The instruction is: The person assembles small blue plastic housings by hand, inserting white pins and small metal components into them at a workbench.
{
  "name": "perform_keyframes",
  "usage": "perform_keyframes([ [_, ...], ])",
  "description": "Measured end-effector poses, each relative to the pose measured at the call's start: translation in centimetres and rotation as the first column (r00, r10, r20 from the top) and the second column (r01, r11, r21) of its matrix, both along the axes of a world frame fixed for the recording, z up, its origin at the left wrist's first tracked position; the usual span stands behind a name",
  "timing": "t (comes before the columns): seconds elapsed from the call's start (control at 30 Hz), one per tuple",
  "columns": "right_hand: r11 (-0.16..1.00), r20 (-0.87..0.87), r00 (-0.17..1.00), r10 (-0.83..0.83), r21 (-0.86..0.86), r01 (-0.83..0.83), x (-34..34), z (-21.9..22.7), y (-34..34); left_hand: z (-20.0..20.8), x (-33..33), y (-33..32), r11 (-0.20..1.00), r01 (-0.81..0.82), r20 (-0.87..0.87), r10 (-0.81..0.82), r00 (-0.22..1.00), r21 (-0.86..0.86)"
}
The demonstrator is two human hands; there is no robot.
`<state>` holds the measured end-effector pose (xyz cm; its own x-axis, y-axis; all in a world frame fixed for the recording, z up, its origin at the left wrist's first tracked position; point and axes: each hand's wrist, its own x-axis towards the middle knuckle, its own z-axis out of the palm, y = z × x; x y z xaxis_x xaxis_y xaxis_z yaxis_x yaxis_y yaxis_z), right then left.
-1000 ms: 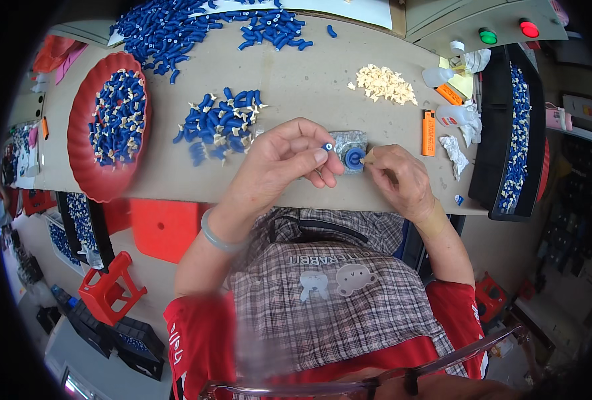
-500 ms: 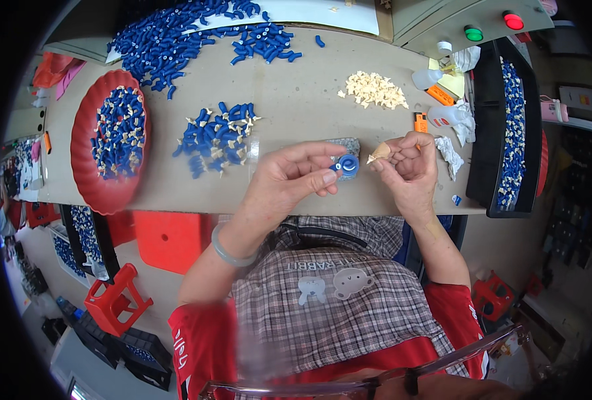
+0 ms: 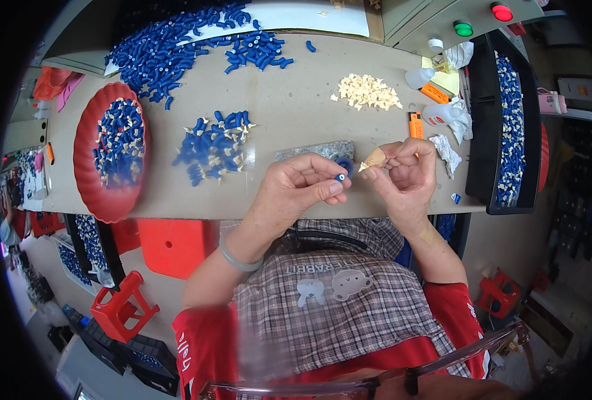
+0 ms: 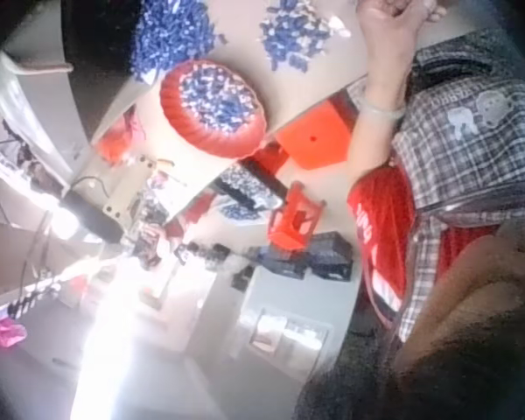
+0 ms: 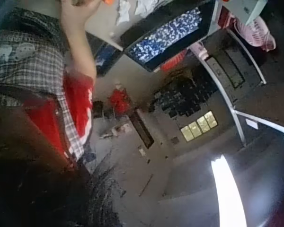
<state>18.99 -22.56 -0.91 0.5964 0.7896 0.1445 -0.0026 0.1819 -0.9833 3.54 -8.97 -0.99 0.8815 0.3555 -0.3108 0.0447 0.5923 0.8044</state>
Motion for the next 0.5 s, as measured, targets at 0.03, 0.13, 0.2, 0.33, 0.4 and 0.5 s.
perform_keyframes([
  [0.03,1.0,0.0,1.0,-0.003,0.001,0.003,-0.12,0.01,0.02,0.03,0.04,-0.04,1.0,0.002,-0.001,-0.002,1.0,0.002],
  [0.13,0.999,0.231,0.973,-0.003,0.041,-0.006,-0.25,-0.13,0.06,0.14,0.11,-0.12,1.0,0.0,-0.006,0.0,1.0,-0.02],
  [0.2,0.995,0.338,0.94,0.041,0.075,-0.07,-0.17,-0.42,0.04,0.13,0.1,-0.11,1.0,0.003,-0.006,-0.003,1.0,-0.013],
  [0.33,0.992,0.436,0.899,0.037,0.09,-0.084,-0.2,-0.27,0.36,-0.18,0.03,-0.1,1.0,0.018,0.0,-0.018,1.0,-0.018],
  [0.4,0.99,0.438,0.898,0.048,0.098,-0.101,-0.22,-0.26,0.39,-0.17,0.03,-0.05,1.0,0.025,-0.006,-0.025,1.0,-0.019],
  [0.5,0.991,0.476,0.878,0.038,0.094,-0.094,-0.12,-0.37,0.33,-0.09,0.0,0.04,0.999,0.033,-0.016,-0.034,0.999,-0.026],
])
